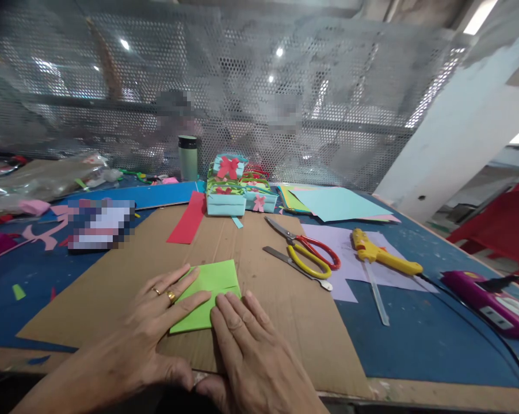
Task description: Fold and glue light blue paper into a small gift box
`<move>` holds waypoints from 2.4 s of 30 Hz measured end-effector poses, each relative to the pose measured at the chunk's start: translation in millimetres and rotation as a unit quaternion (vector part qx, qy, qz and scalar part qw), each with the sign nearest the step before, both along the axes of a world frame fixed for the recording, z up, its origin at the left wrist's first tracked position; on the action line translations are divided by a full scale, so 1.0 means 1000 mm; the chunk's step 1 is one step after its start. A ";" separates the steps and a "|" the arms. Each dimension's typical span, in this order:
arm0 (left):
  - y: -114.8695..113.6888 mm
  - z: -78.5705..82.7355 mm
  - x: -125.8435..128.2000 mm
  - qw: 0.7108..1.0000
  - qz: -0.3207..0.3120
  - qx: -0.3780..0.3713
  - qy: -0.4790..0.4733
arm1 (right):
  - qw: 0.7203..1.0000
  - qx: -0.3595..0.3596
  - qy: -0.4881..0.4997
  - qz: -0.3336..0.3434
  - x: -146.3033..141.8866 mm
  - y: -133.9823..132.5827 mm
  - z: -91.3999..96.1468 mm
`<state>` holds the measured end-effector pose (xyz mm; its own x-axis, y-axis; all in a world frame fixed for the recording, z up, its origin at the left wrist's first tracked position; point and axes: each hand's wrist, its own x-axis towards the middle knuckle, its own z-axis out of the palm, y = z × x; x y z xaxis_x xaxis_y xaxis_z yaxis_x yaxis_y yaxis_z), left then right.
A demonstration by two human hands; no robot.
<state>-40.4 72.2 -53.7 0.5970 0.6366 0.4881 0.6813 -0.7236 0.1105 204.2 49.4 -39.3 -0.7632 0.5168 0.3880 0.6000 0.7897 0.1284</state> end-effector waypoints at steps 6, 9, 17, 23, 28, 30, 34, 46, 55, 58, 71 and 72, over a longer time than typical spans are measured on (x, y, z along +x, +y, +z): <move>0.001 -0.002 0.001 1.000 0.001 0.000 -0.002 | 1.000 0.015 -0.005 -0.001 0.000 -0.002 0.002; 0.001 0.000 0.001 1.000 -0.001 -0.006 0.008 | 1.000 0.012 0.004 -0.002 -0.001 -0.002 0.001; 0.000 0.008 -0.001 0.999 -0.020 -0.021 0.045 | 1.000 0.021 0.014 -0.003 -0.002 -0.001 -0.004; 0.000 0.006 -0.004 0.998 -0.022 -0.016 0.061 | 0.999 0.010 0.029 0.012 -0.001 -0.001 -0.006; -0.001 0.008 -0.001 0.997 -0.016 -0.006 0.076 | 0.999 0.031 0.026 0.005 -0.003 -0.004 -0.011; 0.000 0.010 0.000 0.996 -0.020 -0.005 0.084 | 0.999 0.036 0.031 0.003 -0.003 -0.004 -0.014; 0.001 0.010 0.000 0.996 -0.025 -0.010 0.089 | 0.998 0.027 0.053 -0.013 -0.002 -0.005 -0.016; -0.001 0.011 -0.002 0.996 -0.019 -0.035 0.077 | 0.994 0.094 -0.010 -0.059 0.029 -0.013 -0.003; -0.004 0.018 0.001 0.995 -0.014 -0.063 0.080 | 0.997 0.051 -0.002 -0.052 -0.003 0.005 0.019; -0.003 0.021 0.001 0.990 -0.015 -0.104 0.096 | 0.998 0.017 -0.032 -0.050 -0.011 0.011 0.014; -0.025 0.020 -0.002 0.996 0.047 0.049 0.052 | 0.999 0.005 -0.003 -0.035 -0.011 0.013 0.008; -0.032 0.017 0.006 0.995 0.024 0.073 0.056 | 0.999 0.006 -0.004 -0.033 -0.011 0.013 0.007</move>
<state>-33.9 40.6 -37.1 0.6236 0.5930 0.5094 0.7175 -0.6928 -0.0719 193.6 62.4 -31.9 -0.7307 0.5611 0.3889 0.6494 0.7471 0.1422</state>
